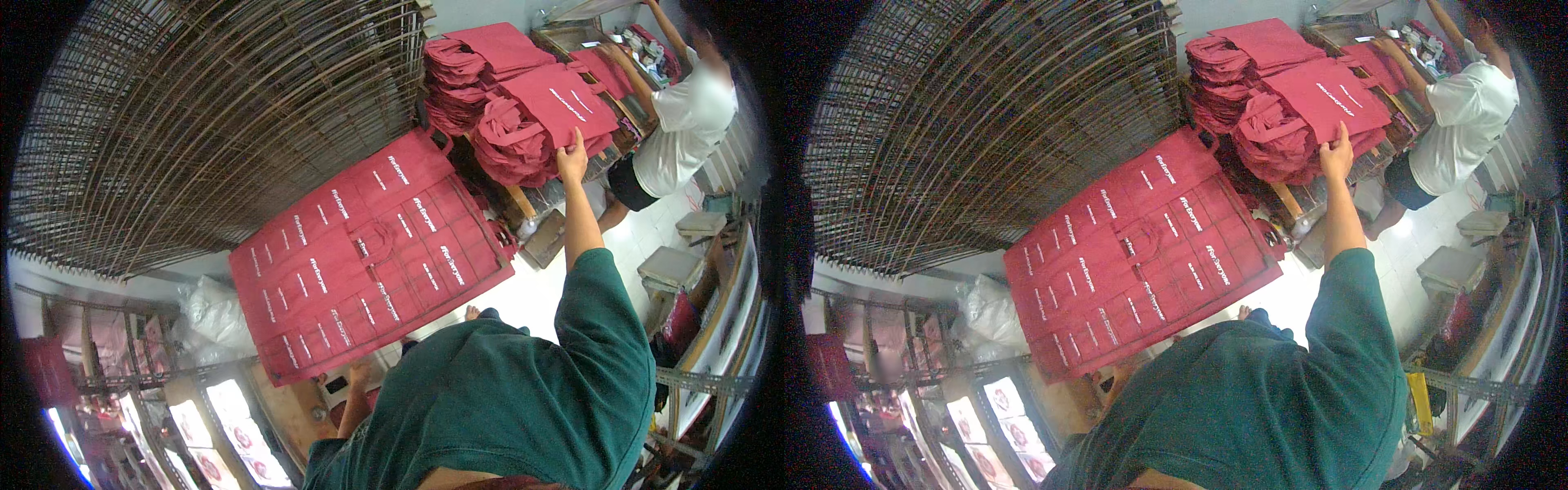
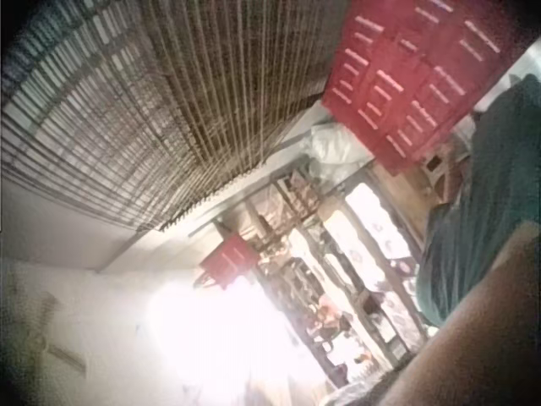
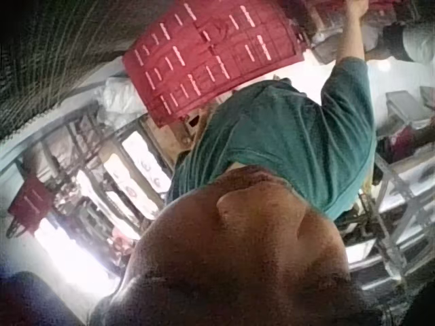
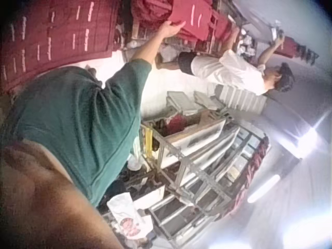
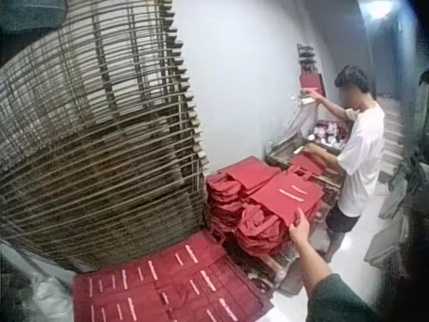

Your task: The person repeatedly folds maroon tote bags and stacks them on a table. A second person is visible in the background also handling similar bags.

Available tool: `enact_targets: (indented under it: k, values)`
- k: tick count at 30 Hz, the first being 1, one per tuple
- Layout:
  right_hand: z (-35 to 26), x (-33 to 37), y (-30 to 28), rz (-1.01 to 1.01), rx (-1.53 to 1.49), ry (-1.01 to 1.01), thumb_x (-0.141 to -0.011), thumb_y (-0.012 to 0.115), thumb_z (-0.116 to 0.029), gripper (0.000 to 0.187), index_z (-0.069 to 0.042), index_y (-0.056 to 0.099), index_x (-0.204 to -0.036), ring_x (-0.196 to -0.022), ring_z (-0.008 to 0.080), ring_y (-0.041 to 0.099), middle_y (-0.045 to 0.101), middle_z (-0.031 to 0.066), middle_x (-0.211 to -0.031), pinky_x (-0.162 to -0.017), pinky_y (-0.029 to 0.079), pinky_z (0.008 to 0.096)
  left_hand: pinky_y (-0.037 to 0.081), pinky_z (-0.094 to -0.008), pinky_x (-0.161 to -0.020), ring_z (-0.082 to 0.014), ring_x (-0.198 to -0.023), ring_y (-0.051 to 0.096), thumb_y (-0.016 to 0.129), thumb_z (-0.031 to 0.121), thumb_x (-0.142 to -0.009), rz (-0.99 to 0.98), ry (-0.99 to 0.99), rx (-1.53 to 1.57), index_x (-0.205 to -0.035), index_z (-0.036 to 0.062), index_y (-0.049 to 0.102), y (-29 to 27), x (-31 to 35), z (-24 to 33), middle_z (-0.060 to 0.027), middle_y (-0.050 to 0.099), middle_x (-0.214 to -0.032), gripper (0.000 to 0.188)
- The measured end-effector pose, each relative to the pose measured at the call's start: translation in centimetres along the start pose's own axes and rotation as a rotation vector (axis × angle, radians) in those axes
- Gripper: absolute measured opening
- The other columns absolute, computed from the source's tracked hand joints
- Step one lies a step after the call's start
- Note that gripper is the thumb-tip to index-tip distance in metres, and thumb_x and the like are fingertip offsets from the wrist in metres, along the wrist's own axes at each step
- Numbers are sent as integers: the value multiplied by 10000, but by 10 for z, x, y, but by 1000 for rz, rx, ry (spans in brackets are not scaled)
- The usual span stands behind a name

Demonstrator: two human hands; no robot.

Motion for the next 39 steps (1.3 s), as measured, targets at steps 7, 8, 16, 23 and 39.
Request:
enact_targets:
  k: [7,8,16,23,39]
  values:
    - [19,-7,16,30,-401,-358,-747,552,-37,388,-109,589,-1127,-903,247,616,618,116,-996,-788,475,318,396,-288,-480,-124,-542,484,636,218,-781,1,13,31,-1025,9,552,57,70,19,-28,549,-666,333]
    - [5,-3,3,54,-288,-448,-750,562,-39,377,-106,592,-1121,-925,243,612,615,118,-1015,-792,474,309,405,-303,-498,-137,-555,498,635,214,-780,-11,51,-92,-1025,-2,554,69,95,53,-35,558,-671,337]
    - [-108,-8,-106,242,-394,-771,-746,653,-36,172,-43,601,-910,-731,217,555,538,89,-845,-637,454,303,471,-337,-705,-212,-824,603,630,283,-792,-99,563,-234,-1131,14,534,124,29,89,-140,641,-896,444]
    - [-179,13,-168,55,-1164,-807,-827,576,-34,176,-49,530,-996,-857,107,495,507,61,-1021,-721,420,232,409,-420,-892,-260,-1113,472,417,658,-791,-878,80,130,-1330,116,350,280,158,304,-141,464,-1256,767]
    - [-175,105,-109,-641,-1432,-136,-838,501,-162,253,-54,488,-1067,-957,176,523,544,81,-1046,-806,437,302,289,-488,-956,-286,-1132,375,494,797,-614,-561,7,726,-1318,111,289,325,175,381,-155,390,-1266,1004]
Point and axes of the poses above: each hand's wrist, its own x-axis away from the middle knuckle, its own y-axis out of the palm, z = x × y, the point moved 2 cm from there along -x, towards the middle knuckle
